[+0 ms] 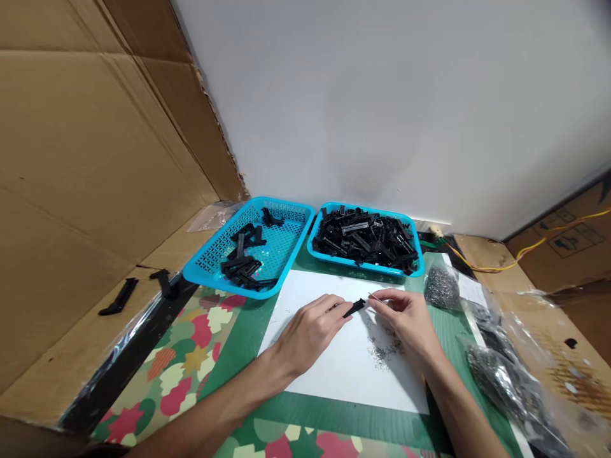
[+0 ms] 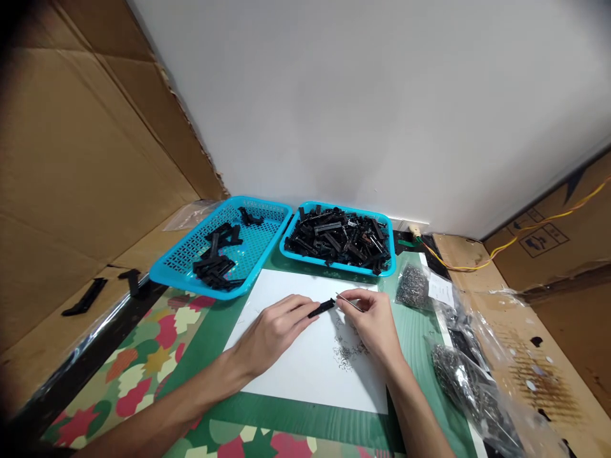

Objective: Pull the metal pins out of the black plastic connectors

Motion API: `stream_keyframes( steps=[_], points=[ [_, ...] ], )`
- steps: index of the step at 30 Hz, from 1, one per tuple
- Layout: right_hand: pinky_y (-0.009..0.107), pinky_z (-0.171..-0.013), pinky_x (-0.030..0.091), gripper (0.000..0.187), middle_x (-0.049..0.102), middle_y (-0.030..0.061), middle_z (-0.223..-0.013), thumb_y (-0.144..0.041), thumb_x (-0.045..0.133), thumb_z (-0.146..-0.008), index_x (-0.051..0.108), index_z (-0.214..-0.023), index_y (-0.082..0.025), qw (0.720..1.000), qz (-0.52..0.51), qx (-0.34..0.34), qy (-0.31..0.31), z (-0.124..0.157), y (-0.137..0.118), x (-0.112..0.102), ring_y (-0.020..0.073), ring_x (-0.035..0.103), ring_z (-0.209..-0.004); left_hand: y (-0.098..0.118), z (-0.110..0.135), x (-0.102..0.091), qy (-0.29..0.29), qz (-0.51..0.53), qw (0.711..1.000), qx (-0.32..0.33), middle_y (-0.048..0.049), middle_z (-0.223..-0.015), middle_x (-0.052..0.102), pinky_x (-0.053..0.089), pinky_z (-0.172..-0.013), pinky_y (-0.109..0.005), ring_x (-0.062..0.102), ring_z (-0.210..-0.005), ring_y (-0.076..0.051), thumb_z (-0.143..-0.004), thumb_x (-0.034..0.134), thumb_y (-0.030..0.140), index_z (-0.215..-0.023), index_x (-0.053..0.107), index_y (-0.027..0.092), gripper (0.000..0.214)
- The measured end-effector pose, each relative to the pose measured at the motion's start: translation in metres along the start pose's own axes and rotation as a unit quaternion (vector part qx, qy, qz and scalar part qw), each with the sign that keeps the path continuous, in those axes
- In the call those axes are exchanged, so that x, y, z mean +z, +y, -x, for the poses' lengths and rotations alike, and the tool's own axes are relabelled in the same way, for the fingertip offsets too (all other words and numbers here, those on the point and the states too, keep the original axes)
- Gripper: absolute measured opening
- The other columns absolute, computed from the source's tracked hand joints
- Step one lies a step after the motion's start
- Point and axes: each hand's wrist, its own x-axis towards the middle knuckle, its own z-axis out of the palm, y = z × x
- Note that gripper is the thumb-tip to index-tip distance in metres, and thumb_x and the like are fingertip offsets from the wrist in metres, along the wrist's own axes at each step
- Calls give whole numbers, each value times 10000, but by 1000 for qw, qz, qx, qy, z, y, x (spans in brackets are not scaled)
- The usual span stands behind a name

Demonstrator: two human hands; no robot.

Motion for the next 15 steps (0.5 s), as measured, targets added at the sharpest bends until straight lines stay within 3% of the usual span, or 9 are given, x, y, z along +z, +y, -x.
stream_keyframes(
  steps=[3,9,15],
  points=[
    [278,-509,426,351,798,114,-797,-494,868,-719,851,-805,-154,999,35,-15,-5,-1,1,-1,184,613,-611,-1,4,3,-7,-32,999,23,-72,-955,717,585,-730,-338,712,-875,-219,-1084,540,197,-1155,669,136,159],
    [298,-541,419,334,793,104,-756,-476,787,-769,858,-838,-157,994,112,-7,-10,1,6,2,187,588,-591,3,7,8,-33,-68,997,31,-43,-872,684,508,-639,-321,660,-779,-211,-1038,624,176,-1076,674,133,77],
    [318,-568,407,331,783,106,-732,-484,765,-759,859,-821,-173,985,168,-19,23,4,8,8,214,596,-619,7,10,20,-36,-36,999,2,-41,-879,716,518,-672,-334,695,-826,-228,-988,722,245,-1040,684,133,128]
  ],
)
